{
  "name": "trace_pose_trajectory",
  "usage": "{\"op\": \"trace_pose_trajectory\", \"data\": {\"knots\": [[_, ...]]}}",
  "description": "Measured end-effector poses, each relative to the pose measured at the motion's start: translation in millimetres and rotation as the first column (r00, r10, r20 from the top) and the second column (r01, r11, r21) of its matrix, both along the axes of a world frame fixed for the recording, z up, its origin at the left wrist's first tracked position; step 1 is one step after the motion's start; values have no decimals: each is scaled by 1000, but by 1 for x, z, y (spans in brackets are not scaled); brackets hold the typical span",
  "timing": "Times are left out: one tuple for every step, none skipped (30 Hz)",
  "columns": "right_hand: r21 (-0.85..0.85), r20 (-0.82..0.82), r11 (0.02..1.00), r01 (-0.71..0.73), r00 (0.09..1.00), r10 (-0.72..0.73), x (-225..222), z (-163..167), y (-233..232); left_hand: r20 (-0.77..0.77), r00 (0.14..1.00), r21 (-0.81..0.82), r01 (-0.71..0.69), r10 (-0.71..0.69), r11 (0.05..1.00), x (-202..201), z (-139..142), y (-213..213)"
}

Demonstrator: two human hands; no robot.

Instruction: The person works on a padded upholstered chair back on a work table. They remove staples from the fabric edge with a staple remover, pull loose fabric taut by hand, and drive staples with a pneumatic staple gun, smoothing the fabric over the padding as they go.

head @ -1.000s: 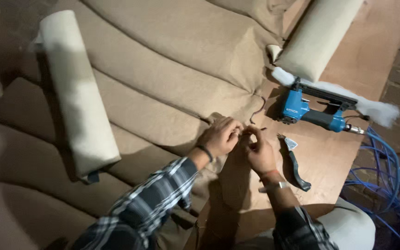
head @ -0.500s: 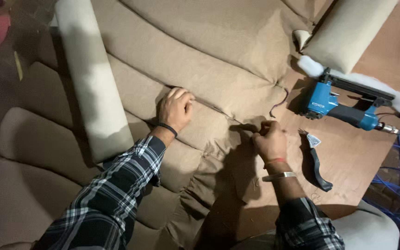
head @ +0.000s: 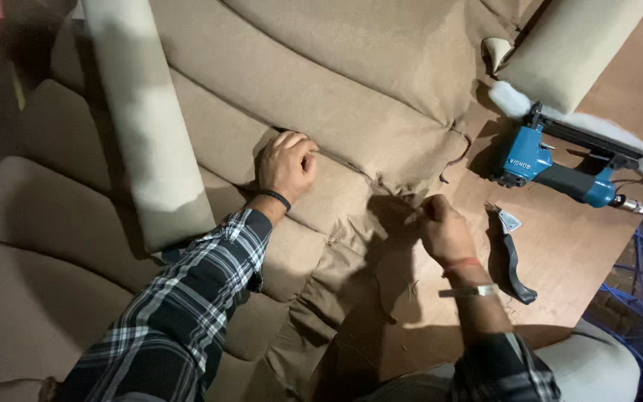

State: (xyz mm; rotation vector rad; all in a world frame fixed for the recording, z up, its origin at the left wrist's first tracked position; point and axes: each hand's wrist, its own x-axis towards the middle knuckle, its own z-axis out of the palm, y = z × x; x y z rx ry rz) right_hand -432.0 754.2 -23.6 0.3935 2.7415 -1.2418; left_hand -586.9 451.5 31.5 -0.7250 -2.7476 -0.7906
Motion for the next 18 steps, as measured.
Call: {"op": "trace_pose_trajectory", "data": {"knots": [[-251, 98, 963, 100, 992, -77, 2, 2, 0, -18, 1000, 13, 1, 0, 1000, 0, -1, -1], [-474, 211, 855, 212, 970, -124, 2, 6, -1, -22, 1000, 11, 3, -3, 1000, -1, -2, -1], [-328, 264, 922, 208, 957, -122, 3, 10, 1, -26, 1000, 9, 6, -6, 1000, -1, -3, -2], [-174, 314, 966, 189, 941, -128, 4, 16, 3, -31, 999, 8, 8, -7, 1000, -2, -4, -2], [-17, 361, 987, 160, 922, -143, 3, 20, 4, -20, 1000, -3, 3, -3, 1000, -3, -5, -2], [-2, 360, 990, 143, 924, -132, 1, 25, 4, -8, 1000, -13, 0, 0, 1000, -3, -6, -3], [14, 358, 992, 125, 926, -121, 0, 28, 5, 5, 1000, -22, -2, 3, 1000, -4, -6, -3], [29, 357, 994, 108, 927, -111, -1, 31, 5, 5, 1000, -4, 0, 0, 1000, -4, -6, -4], [-226, 255, 953, 199, 957, -140, -3, 33, 3, 4, 1000, 14, 1, -1, 1000, -4, -6, -4], [-474, 157, 846, 244, 969, -191, -4, 34, 1, 1, 1000, 31, -1, 1, 1000, -5, -5, -5], [-693, 76, 679, 241, 962, -264, -6, 34, -1, -9, 1000, 42, -1, 1, 999, -5, -4, -5], [-798, 64, 555, 234, 949, -308, -7, 34, -4, -19, 1000, 53, -3, 4, 999, -5, -3, -5], [-883, 62, 416, 215, 934, -351, -9, 34, -7, -29, 1000, 63, -5, 7, 998, -6, -3, -5], [-946, 70, 266, 187, 916, -395, -10, 35, -11, -26, 1000, 67, -7, 9, 998, -6, -2, -5], [-974, 47, 185, 130, 917, -397, -10, 35, -15, -22, 1000, 72, -5, 7, 997, -6, -1, -6], [-992, 25, 103, 73, 915, -403, -11, 36, -19, -18, 1000, 78, 0, 2, 997, -6, -1, -6], [-1000, 2, 22, 12, 913, -409, -12, 38, -23, -9, 1000, 84, 4, -3, 996, -6, -1, -6], [-999, 25, -44, 6, 902, -432, -13, 40, -26, 0, 1000, 89, 3, -3, 996, -6, -2, -6]]}}
